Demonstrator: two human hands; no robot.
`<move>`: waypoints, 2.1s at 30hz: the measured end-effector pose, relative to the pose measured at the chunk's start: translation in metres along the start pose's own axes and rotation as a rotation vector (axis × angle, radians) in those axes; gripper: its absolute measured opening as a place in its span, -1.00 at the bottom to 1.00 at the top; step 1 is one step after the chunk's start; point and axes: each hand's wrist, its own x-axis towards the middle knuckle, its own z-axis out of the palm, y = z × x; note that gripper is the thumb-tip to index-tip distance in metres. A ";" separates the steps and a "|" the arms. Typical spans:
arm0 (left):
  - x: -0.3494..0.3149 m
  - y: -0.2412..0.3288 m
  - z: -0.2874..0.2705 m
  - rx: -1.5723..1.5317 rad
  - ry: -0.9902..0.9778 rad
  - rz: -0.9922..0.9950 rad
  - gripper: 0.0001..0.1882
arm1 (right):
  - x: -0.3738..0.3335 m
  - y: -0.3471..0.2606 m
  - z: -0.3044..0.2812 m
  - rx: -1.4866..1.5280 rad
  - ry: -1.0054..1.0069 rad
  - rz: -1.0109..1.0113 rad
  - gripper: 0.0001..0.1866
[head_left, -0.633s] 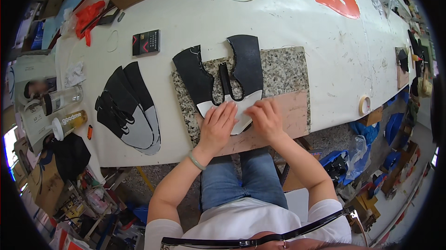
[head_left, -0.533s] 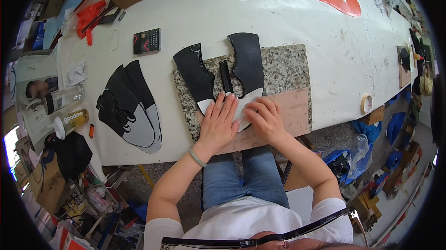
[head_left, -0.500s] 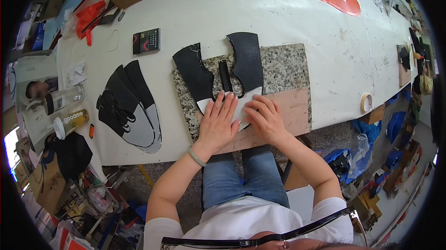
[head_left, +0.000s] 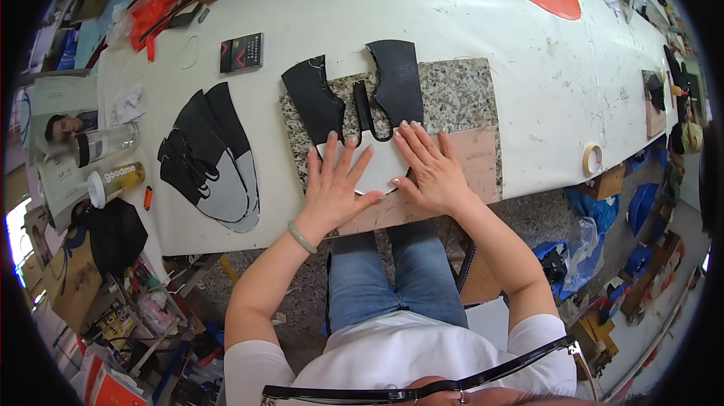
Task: The person attaches adhesive reinforcement patches to shoe upper pieces by peeling off their protective backings, pressing them onto the shoe components by hand, and stacking the completed pieces.
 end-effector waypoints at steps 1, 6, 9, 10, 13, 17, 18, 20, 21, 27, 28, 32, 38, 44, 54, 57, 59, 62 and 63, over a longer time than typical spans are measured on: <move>-0.007 -0.004 0.000 0.008 0.002 -0.004 -0.20 | 0.001 -0.001 -0.004 0.003 0.005 -0.007 -0.14; -0.024 -0.006 0.007 -0.065 -0.001 -0.189 -0.34 | 0.002 -0.014 0.005 0.254 0.292 -0.118 -0.57; -0.023 -0.003 0.007 -0.017 0.112 -0.224 -0.40 | 0.020 -0.040 0.003 0.106 0.302 -0.234 -0.74; -0.022 -0.003 0.002 0.013 0.062 -0.216 -0.39 | 0.024 -0.039 0.005 0.054 0.310 -0.213 -0.69; -0.016 -0.011 -0.011 0.048 -0.013 -0.205 -0.34 | 0.029 -0.036 -0.001 -0.048 0.300 -0.178 -0.62; -0.014 -0.019 -0.019 0.003 -0.097 -0.163 -0.18 | 0.042 -0.031 -0.004 0.010 0.309 -0.076 -0.46; -0.014 -0.019 -0.019 -0.022 -0.106 -0.158 -0.11 | 0.042 -0.028 -0.010 0.059 0.340 -0.018 -0.40; -0.015 -0.017 -0.018 -0.040 -0.091 -0.170 -0.07 | 0.036 -0.017 -0.007 0.273 0.355 0.124 -0.41; -0.015 -0.016 -0.019 -0.052 -0.077 -0.180 -0.02 | 0.033 -0.014 -0.006 0.491 0.373 0.268 -0.41; -0.007 -0.017 -0.029 -0.294 0.130 -0.248 -0.09 | 0.013 -0.007 -0.006 0.522 0.269 0.319 -0.51; -0.008 -0.022 -0.025 -0.369 0.233 -0.282 -0.22 | 0.012 -0.009 -0.007 0.417 0.294 0.200 -0.56; 0.000 -0.037 -0.017 -0.386 0.353 -0.477 -0.32 | 0.002 -0.039 -0.027 0.528 0.330 0.010 -0.62; 0.017 -0.035 -0.008 -0.287 0.394 -0.486 -0.38 | 0.009 -0.063 -0.060 0.693 0.215 -0.288 -0.62; 0.013 -0.038 -0.011 -0.289 0.405 -0.488 -0.42 | 0.064 -0.037 -0.122 1.061 0.481 -0.097 -0.69; 0.010 0.016 0.013 -0.207 0.135 0.041 -0.55 | 0.199 0.108 -0.095 0.152 0.714 0.212 -0.40; 0.009 0.011 0.001 0.049 0.049 0.097 -0.48 | 0.122 0.049 -0.075 0.246 0.510 0.014 -0.57; 0.011 0.004 0.001 0.093 0.003 0.101 -0.37 | 0.067 0.018 -0.041 0.349 0.339 -0.039 -0.57; 0.018 -0.001 -0.006 0.066 -0.048 0.171 -0.30 | 0.016 -0.003 0.001 0.311 0.292 -0.058 -0.49; 0.021 -0.004 -0.009 0.065 -0.053 0.173 -0.30 | 0.011 -0.011 0.006 0.209 0.229 -0.020 -0.47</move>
